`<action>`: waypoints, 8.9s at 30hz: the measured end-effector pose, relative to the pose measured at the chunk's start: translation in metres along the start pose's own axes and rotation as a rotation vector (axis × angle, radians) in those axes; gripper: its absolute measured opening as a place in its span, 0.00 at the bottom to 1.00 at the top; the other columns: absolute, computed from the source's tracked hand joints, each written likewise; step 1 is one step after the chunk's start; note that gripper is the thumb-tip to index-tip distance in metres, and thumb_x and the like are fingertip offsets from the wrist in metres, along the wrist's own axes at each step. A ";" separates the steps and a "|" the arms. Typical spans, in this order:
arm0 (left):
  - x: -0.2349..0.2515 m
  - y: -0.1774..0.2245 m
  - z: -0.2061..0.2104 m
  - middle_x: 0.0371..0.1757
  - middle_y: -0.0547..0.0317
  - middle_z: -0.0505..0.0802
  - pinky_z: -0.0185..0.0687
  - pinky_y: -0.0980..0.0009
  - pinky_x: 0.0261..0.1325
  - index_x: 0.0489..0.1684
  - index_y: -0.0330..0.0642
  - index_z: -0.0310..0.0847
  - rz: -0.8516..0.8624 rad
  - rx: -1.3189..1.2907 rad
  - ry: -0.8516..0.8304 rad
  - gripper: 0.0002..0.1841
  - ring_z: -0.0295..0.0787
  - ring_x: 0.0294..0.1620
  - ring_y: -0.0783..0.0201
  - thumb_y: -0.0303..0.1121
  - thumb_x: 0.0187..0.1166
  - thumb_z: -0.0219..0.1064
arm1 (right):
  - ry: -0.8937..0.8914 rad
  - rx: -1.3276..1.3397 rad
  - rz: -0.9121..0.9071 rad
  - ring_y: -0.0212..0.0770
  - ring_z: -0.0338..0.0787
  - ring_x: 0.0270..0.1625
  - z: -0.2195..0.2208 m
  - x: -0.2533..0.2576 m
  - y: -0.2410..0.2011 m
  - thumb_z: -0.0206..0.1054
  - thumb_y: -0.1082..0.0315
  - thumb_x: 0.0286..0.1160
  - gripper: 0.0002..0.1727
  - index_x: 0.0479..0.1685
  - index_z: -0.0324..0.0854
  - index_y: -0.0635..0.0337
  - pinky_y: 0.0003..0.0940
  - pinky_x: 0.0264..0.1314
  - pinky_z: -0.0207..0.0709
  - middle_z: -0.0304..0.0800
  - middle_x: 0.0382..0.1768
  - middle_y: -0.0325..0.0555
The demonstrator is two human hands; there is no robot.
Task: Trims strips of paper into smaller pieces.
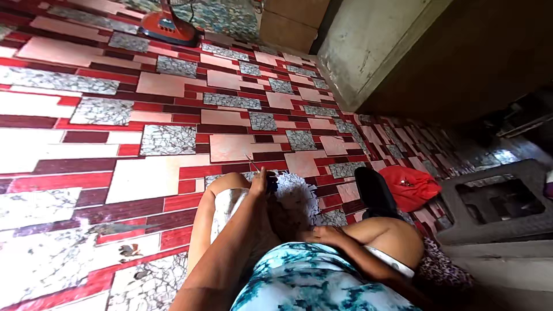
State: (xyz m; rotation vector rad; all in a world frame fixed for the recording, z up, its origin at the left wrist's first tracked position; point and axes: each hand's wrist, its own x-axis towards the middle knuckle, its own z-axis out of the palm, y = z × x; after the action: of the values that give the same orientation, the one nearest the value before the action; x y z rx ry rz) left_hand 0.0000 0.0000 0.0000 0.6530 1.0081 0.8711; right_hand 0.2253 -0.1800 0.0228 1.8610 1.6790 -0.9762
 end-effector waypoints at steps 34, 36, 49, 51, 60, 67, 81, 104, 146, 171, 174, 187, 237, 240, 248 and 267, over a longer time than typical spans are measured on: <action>0.055 -0.060 0.126 0.67 0.31 0.87 0.66 0.45 0.83 0.63 0.28 0.85 0.163 1.270 -0.303 0.16 0.78 0.75 0.37 0.30 0.86 0.59 | 0.563 1.781 -0.459 0.35 0.91 0.44 -0.044 0.012 0.108 0.62 0.80 0.71 0.22 0.67 0.76 0.70 0.34 0.52 0.87 0.91 0.42 0.41; 0.065 -0.060 0.144 0.71 0.30 0.84 0.63 0.38 0.82 0.64 0.33 0.87 0.167 1.448 -0.295 0.17 0.73 0.78 0.32 0.33 0.82 0.65 | 0.519 1.748 -0.477 0.34 0.90 0.44 -0.044 0.023 0.109 0.62 0.80 0.71 0.22 0.66 0.76 0.69 0.33 0.50 0.87 0.90 0.44 0.41; 0.085 -0.066 0.172 0.75 0.35 0.80 0.64 0.33 0.77 0.62 0.38 0.87 0.054 1.602 -0.295 0.23 0.70 0.80 0.34 0.44 0.74 0.75 | 0.440 1.818 -0.427 0.34 0.90 0.43 -0.052 0.036 0.115 0.61 0.81 0.74 0.19 0.65 0.77 0.69 0.33 0.49 0.86 0.90 0.45 0.42; 0.078 -0.058 0.161 0.70 0.33 0.84 0.69 0.41 0.79 0.65 0.31 0.84 0.108 1.406 -0.369 0.24 0.78 0.74 0.37 0.40 0.76 0.73 | 0.468 1.788 -0.407 0.36 0.90 0.43 -0.050 0.039 0.114 0.63 0.80 0.74 0.20 0.66 0.77 0.69 0.34 0.49 0.87 0.90 0.45 0.44; 0.021 -0.028 0.102 0.34 0.61 0.87 0.87 0.73 0.40 0.50 0.28 0.73 0.319 0.570 -0.268 0.15 0.86 0.31 0.72 0.21 0.71 0.72 | 0.656 1.309 -0.264 0.36 0.91 0.50 -0.045 0.040 0.088 0.71 0.74 0.64 0.23 0.63 0.82 0.70 0.34 0.57 0.86 0.91 0.51 0.52; -0.002 -0.065 0.051 0.36 0.55 0.90 0.83 0.75 0.40 0.54 0.25 0.80 0.011 0.641 -0.183 0.15 0.84 0.32 0.73 0.22 0.73 0.74 | 0.360 0.883 -0.337 0.54 0.88 0.62 -0.057 0.055 0.038 0.70 0.74 0.66 0.23 0.65 0.83 0.66 0.55 0.69 0.77 0.89 0.59 0.61; 0.023 -0.066 0.046 0.29 0.59 0.88 0.75 0.78 0.25 0.44 0.30 0.81 -0.094 0.416 -0.106 0.04 0.78 0.21 0.74 0.19 0.77 0.69 | 0.224 1.022 -0.244 0.45 0.88 0.45 -0.034 0.075 0.040 0.69 0.78 0.68 0.22 0.64 0.79 0.69 0.43 0.50 0.82 0.88 0.52 0.59; 0.022 -0.060 0.052 0.27 0.59 0.90 0.70 0.80 0.20 0.45 0.29 0.84 -0.203 0.607 -0.133 0.08 0.74 0.16 0.75 0.27 0.86 0.64 | 0.091 0.913 -0.273 0.37 0.76 0.34 -0.040 0.075 0.040 0.76 0.51 0.74 0.26 0.53 0.81 0.68 0.37 0.42 0.73 0.80 0.34 0.48; 0.020 -0.062 0.056 0.30 0.57 0.91 0.76 0.79 0.23 0.48 0.28 0.81 -0.237 0.549 -0.159 0.06 0.80 0.19 0.73 0.25 0.87 0.62 | 0.083 0.983 -0.281 0.31 0.80 0.31 -0.041 0.076 0.040 0.73 0.58 0.78 0.20 0.54 0.82 0.69 0.28 0.38 0.76 0.84 0.33 0.47; 0.017 -0.059 0.053 0.25 0.58 0.89 0.80 0.77 0.26 0.45 0.28 0.83 -0.319 0.524 -0.185 0.09 0.82 0.20 0.71 0.27 0.88 0.61 | 0.057 0.965 -0.280 0.31 0.76 0.29 -0.040 0.078 0.041 0.74 0.54 0.77 0.23 0.53 0.81 0.69 0.28 0.36 0.73 0.80 0.31 0.45; 0.017 -0.058 0.054 0.26 0.58 0.89 0.80 0.77 0.26 0.46 0.28 0.83 -0.332 0.515 -0.176 0.09 0.82 0.20 0.71 0.27 0.88 0.60 | 0.059 0.972 -0.278 0.32 0.77 0.30 -0.040 0.077 0.041 0.74 0.55 0.77 0.23 0.54 0.81 0.69 0.29 0.37 0.74 0.80 0.32 0.46; 0.017 -0.057 0.056 0.27 0.57 0.90 0.80 0.76 0.24 0.47 0.28 0.81 -0.327 0.490 -0.118 0.08 0.82 0.19 0.70 0.26 0.88 0.60 | 0.019 1.054 -0.244 0.26 0.80 0.28 -0.044 0.075 0.039 0.72 0.57 0.80 0.20 0.53 0.80 0.67 0.24 0.36 0.75 0.84 0.31 0.41; 0.016 -0.051 0.053 0.25 0.59 0.89 0.75 0.79 0.23 0.46 0.30 0.83 -0.366 0.581 -0.158 0.08 0.79 0.17 0.73 0.28 0.87 0.63 | 0.009 1.086 -0.182 0.27 0.80 0.28 -0.046 0.077 0.040 0.73 0.57 0.79 0.22 0.58 0.80 0.67 0.24 0.35 0.76 0.85 0.32 0.41; 0.017 -0.053 0.052 0.25 0.59 0.89 0.76 0.79 0.23 0.46 0.30 0.84 -0.356 0.601 -0.172 0.09 0.79 0.18 0.73 0.29 0.87 0.63 | 0.034 1.088 -0.194 0.27 0.80 0.28 -0.045 0.077 0.040 0.73 0.58 0.79 0.21 0.57 0.81 0.68 0.24 0.35 0.76 0.85 0.32 0.42; 0.018 -0.054 0.052 0.26 0.59 0.89 0.77 0.78 0.23 0.47 0.30 0.83 -0.349 0.606 -0.152 0.08 0.79 0.17 0.73 0.29 0.88 0.62 | 0.020 1.139 -0.136 0.26 0.80 0.26 -0.051 0.073 0.040 0.71 0.58 0.81 0.21 0.60 0.80 0.66 0.23 0.31 0.73 0.87 0.32 0.40; 0.019 -0.056 0.054 0.26 0.59 0.88 0.77 0.78 0.23 0.47 0.31 0.82 -0.344 0.588 -0.142 0.08 0.80 0.18 0.72 0.29 0.88 0.62 | -0.012 1.114 -0.146 0.25 0.80 0.26 -0.051 0.074 0.040 0.72 0.57 0.80 0.22 0.60 0.80 0.67 0.22 0.33 0.75 0.86 0.31 0.39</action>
State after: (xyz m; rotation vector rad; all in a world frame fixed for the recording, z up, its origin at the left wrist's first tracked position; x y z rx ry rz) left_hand 0.0714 -0.0162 -0.0314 0.9827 1.2107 0.2124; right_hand 0.2754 -0.1004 -0.0046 2.3098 1.3377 -2.2923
